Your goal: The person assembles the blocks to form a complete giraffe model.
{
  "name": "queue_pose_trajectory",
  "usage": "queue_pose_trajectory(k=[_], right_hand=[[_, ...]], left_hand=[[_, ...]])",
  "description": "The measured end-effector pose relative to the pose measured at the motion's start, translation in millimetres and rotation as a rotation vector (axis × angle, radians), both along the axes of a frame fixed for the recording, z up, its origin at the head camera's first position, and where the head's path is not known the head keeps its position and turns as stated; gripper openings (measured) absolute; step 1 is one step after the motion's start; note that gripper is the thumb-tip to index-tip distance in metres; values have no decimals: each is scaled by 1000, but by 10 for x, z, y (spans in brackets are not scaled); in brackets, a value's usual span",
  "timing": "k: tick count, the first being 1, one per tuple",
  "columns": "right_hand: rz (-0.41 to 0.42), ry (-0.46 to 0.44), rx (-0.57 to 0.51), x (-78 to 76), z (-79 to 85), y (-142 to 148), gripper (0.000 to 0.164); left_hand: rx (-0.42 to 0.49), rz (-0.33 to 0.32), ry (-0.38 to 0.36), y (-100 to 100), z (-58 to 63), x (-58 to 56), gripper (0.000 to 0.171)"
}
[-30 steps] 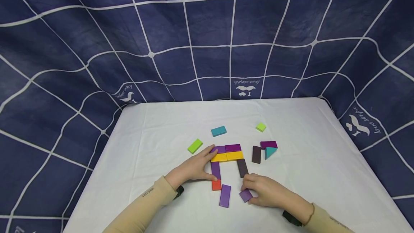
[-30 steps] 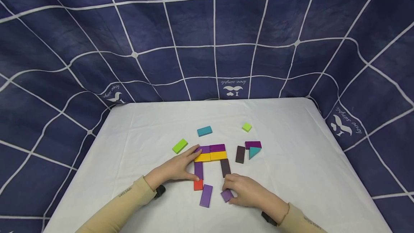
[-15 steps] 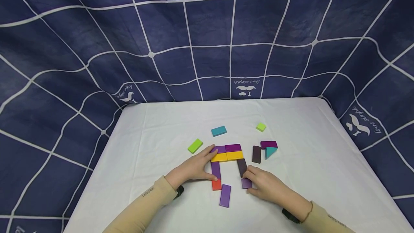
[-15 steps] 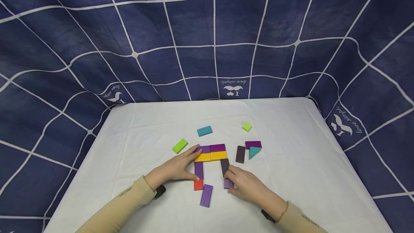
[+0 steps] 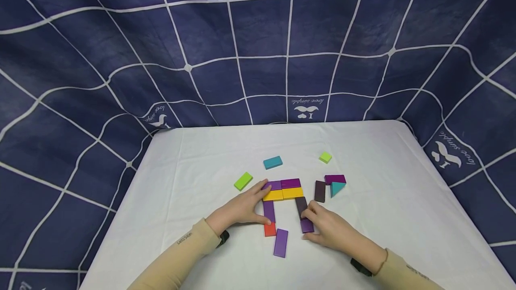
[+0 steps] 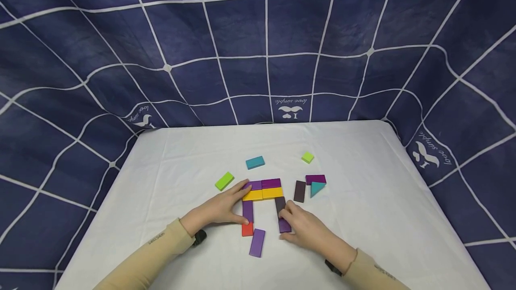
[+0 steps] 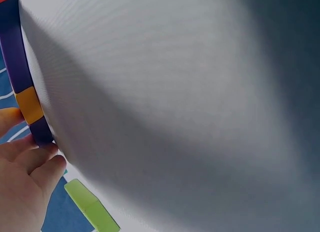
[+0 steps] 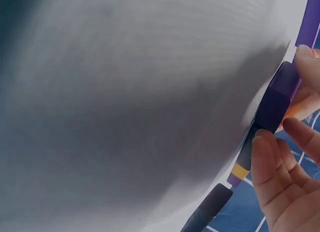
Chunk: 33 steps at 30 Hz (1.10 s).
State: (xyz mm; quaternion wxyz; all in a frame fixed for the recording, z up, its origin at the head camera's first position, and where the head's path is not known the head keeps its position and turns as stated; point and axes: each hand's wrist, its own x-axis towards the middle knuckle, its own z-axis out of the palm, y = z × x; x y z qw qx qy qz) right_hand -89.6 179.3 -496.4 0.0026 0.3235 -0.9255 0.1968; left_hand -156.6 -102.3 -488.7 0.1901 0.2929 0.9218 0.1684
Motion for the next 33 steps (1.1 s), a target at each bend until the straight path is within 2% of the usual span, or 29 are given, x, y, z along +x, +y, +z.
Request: queue_pose_trajectory(k=[9,23,27,30,33], right_hand=[[-3,-36,-15,-13,2,-20,36],[13,-60,-7,-27,0,-16,39],[65,11,-32,-34,10,-38,38],[143,96,-52,-48,11,-92,33],[227,116,-57,-50,16,-176,31]], left_hand=[[4,1,-1,4,-8,2,105],[4,-6,-2,-2,-9,8,104],[5,-5,3,2,-13,5,105],[11,-2,3,2,-17,2,105],[18,-2,4,1,-23,-1,104]])
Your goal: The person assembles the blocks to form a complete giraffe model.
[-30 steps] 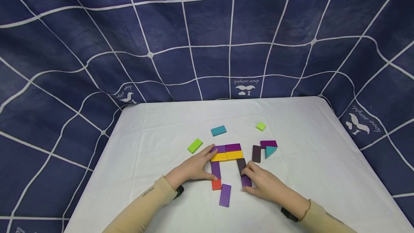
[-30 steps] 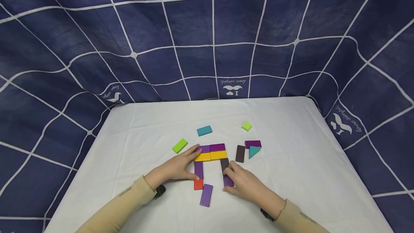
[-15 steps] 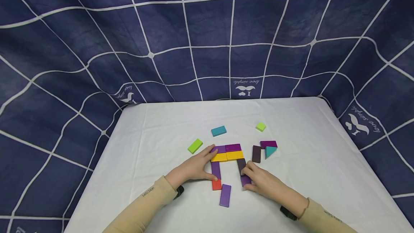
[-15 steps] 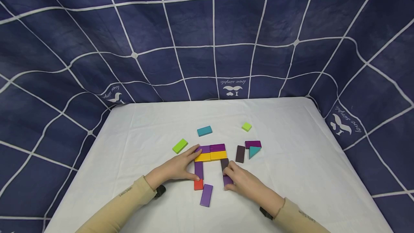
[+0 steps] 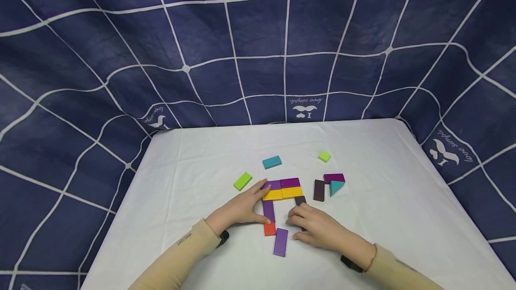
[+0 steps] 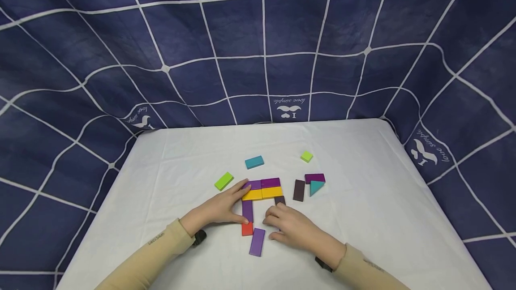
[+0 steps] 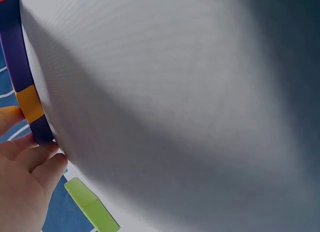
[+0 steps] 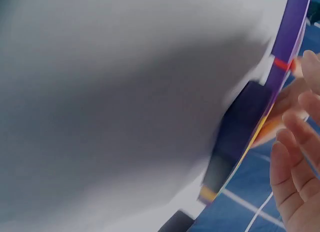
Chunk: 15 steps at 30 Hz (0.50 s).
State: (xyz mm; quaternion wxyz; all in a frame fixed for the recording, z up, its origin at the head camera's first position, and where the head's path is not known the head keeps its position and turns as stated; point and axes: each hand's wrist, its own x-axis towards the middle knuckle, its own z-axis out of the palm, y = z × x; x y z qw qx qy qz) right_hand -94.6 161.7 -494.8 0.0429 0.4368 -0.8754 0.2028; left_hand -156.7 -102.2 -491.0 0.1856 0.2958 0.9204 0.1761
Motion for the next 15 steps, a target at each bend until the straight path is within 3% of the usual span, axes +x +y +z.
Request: queue_pose_trajectory(k=[7,15], right_hand=[[147,-28,56,26,-5,-163,36],[188,19,72,18,-7,-246,34]], left_hand=[[4,-2,6,9,-3,-3,104],[-16,8,2,9,2,1,104]])
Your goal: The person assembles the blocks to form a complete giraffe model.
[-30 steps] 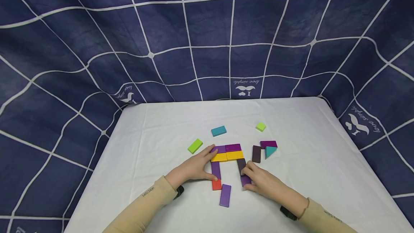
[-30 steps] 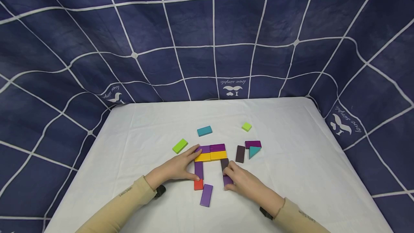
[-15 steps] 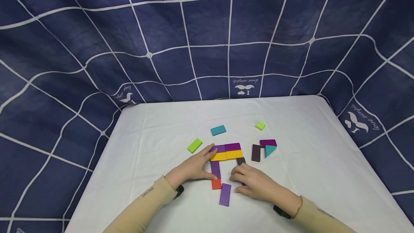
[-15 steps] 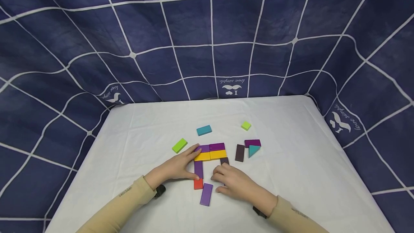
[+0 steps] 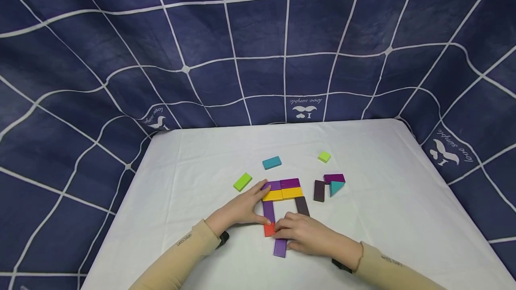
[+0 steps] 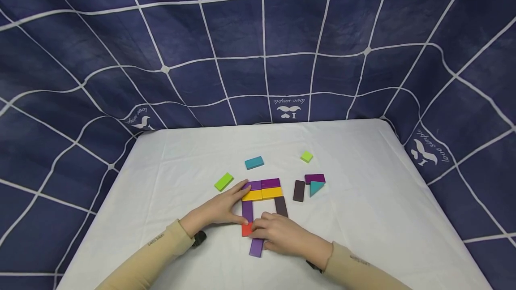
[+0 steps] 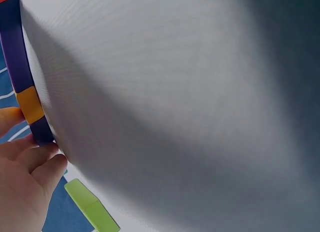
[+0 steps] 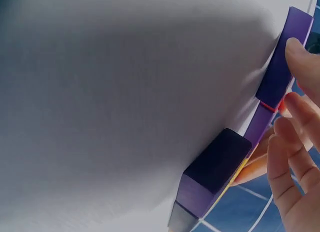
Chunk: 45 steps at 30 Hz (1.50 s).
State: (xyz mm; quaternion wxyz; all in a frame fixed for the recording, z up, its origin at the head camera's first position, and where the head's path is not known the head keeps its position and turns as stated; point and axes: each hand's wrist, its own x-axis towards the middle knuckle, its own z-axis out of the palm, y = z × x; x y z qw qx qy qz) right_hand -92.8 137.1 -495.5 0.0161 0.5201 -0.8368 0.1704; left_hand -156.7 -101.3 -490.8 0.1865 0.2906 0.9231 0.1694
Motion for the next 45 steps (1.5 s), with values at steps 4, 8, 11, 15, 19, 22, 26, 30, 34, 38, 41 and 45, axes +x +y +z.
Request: queue_pose_trajectory(k=[4,8,11,15,19,22,26,30,34,38,41,45], right_hand=[[23,36,23,-9,15,-21,33],[41,60,39,-10,2,-32,31],[46,86,38,-16,-11,-45,28],[51,113,47,-36,-10,-56,25],[44,30,30,-61,39,-28,24],[-42,-113,-34,-138,128,38,25],[-316,-210,-175,-426,256,183,30],[-635,-201,-286,-823,302,316,33],[-862,-234,-264,-1142,270,371,36],[-973,-311,-174,-1327,194,371,39],[-1003,-379,-88,-1381,143,358,44],[-968,-398,2,-1388,135,358,51]], left_hand=[[5,-1,0,-1,-7,-2,104],[3,-8,4,-3,-16,2,104],[2,-11,7,-5,-20,6,104],[3,-13,13,-7,-30,3,104],[8,-15,14,-9,-36,3,104],[14,-22,7,-13,-34,2,104],[7,-21,4,-23,-24,-11,104],[2,-7,-11,-36,-16,-20,105],[-1,3,-26,-41,-23,-19,105],[-1,1,-22,-37,-36,-19,105],[6,-3,-20,-32,-33,-18,105],[9,-6,-17,-23,-26,-17,105]])
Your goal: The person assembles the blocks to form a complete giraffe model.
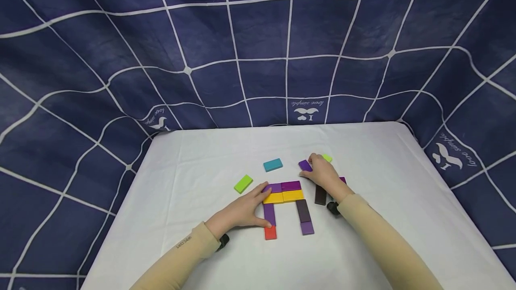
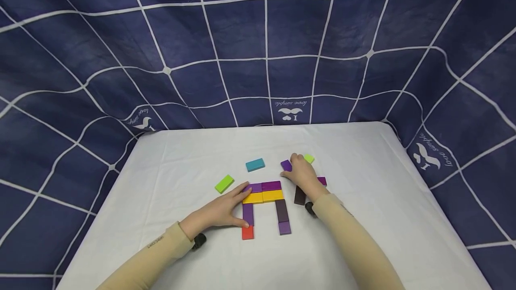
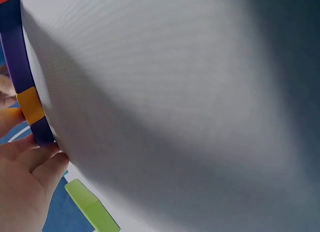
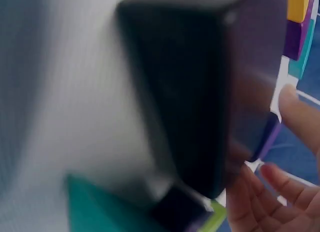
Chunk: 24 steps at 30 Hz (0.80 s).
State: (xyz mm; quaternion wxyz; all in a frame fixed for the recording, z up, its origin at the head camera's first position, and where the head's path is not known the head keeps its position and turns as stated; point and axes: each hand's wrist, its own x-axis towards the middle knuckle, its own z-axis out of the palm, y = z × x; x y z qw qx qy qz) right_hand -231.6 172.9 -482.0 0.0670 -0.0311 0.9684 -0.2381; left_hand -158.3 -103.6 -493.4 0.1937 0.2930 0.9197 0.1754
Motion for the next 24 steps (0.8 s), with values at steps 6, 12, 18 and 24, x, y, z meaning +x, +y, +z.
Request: queue_pose_trajectory(k=[6,12,18,24], right_hand=[[285,-17,31,-51,49,103,53],[370,-83,41,-71,69,164,57],[327,-97,-6,-33,66,172,64],[382,-70,-13,56,14,189,63]], left_hand=[[-5,2,10,1,9,-7,106],[-2,2,6,-3,17,-2,105],[-10,6,11,-10,9,4,105],[3,3,5,-13,-2,14,104]])
